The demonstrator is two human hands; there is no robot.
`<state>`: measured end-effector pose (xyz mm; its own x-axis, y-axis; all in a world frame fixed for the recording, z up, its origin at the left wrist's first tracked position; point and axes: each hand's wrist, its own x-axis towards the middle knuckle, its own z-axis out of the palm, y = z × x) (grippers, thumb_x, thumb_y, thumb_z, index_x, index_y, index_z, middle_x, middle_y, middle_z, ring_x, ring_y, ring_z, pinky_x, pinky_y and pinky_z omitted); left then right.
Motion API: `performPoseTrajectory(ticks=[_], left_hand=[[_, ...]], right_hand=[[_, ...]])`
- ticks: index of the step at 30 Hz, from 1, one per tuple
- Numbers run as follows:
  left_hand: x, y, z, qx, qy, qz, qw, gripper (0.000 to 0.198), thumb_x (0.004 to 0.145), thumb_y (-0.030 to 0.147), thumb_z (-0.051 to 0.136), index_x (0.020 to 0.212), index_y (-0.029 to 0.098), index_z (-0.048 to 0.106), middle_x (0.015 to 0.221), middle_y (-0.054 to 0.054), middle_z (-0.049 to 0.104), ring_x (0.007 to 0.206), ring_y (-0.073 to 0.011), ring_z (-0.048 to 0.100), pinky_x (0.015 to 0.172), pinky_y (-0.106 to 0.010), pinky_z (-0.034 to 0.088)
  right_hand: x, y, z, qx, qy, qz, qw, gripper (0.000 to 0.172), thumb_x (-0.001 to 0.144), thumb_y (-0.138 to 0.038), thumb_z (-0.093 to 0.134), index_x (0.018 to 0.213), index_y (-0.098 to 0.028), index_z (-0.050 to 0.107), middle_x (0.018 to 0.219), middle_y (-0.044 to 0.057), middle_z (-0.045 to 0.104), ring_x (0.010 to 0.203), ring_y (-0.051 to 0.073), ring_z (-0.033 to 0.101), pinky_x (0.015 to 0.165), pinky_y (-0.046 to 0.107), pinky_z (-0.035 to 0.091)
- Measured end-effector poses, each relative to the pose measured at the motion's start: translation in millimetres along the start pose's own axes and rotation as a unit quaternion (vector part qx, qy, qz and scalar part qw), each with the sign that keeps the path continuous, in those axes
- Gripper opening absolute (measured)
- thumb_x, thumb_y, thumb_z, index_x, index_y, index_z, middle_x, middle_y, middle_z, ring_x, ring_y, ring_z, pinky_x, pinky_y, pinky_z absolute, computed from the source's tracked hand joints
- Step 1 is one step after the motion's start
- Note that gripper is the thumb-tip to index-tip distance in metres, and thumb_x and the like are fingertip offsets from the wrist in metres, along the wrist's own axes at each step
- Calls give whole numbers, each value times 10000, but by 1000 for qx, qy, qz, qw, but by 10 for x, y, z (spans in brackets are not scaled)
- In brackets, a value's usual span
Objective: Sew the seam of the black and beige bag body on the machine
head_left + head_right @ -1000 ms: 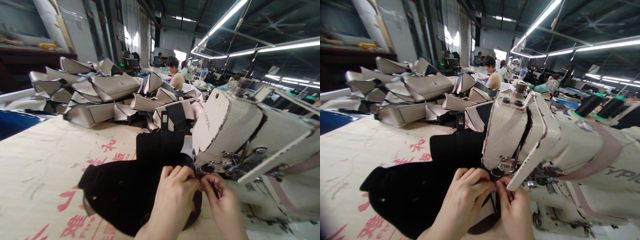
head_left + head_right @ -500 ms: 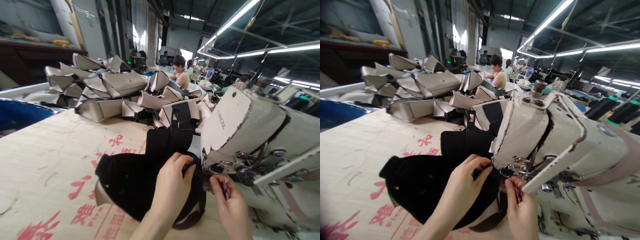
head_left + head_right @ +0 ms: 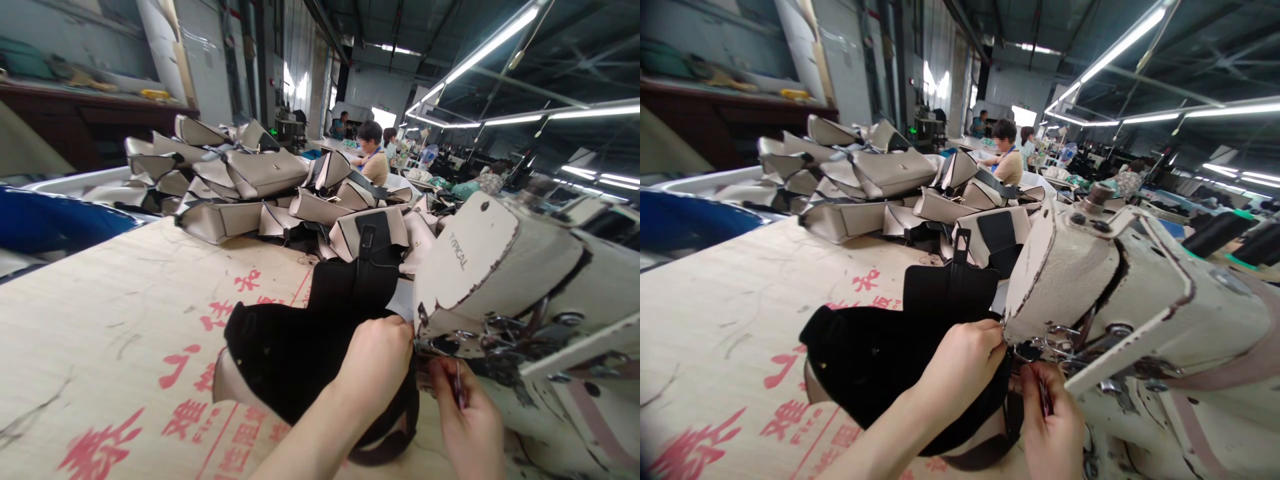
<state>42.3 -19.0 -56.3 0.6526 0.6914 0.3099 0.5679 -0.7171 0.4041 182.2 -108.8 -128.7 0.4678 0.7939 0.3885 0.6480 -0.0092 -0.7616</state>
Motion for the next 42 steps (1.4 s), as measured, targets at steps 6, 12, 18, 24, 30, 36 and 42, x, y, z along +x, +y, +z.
performPoseTrajectory(ticks=[6,12,18,24,30,36,42], left_hand=[[55,-73,-40,122,-40,134,983,151,820,72,466,760,132,591,773,-61,627,661,-182,619,552,-262,469],[138,-150,23,62,26,-69,995,145,808,162,456,814,150,600,824,-69,641,699,-215,643,566,-293,471],[110,-134,-1,-69,57,-141,986,171,782,157,460,760,186,627,777,-31,666,685,-173,630,595,-254,445],[-240,-106,-234,-181,29,-53,982,154,755,154,555,853,225,649,895,9,662,854,-153,597,768,-241,458],[-621,19,-163,-131,-20,91,987,357,817,131,530,1146,270,534,1083,9,644,937,-162,578,855,-278,438],[-572,105,-25,-135,-57,28,989,276,904,165,399,804,209,651,799,-6,618,693,-109,573,614,-181,428],[-270,92,-8,-141,-24,-66,988,314,876,140,410,699,190,666,665,5,554,599,-87,538,539,-168,366]], right_hand=[[2,-8,17,-3,6,-24,1000,318,845,-441,502,863,-159,648,816,66,669,734,175,644,635,214,486],[20,91,15,-31,18,-50,998,300,821,-451,545,825,-170,652,783,58,685,712,183,657,593,205,490],[34,167,61,-47,43,-59,996,317,807,-474,563,828,-171,650,810,59,685,739,181,654,614,200,484],[-69,39,85,37,9,-57,998,240,833,-395,544,793,-175,631,813,42,638,752,143,605,658,180,459],[-281,-181,77,183,-77,-9,980,265,836,-376,538,669,-176,585,652,10,522,655,139,530,590,195,419],[-174,-199,-78,131,-80,-15,988,269,860,-366,505,694,-170,587,676,10,528,659,129,530,597,184,415],[45,-182,17,46,-29,-65,996,252,881,-374,483,809,-167,605,754,32,588,672,127,561,598,192,428]])
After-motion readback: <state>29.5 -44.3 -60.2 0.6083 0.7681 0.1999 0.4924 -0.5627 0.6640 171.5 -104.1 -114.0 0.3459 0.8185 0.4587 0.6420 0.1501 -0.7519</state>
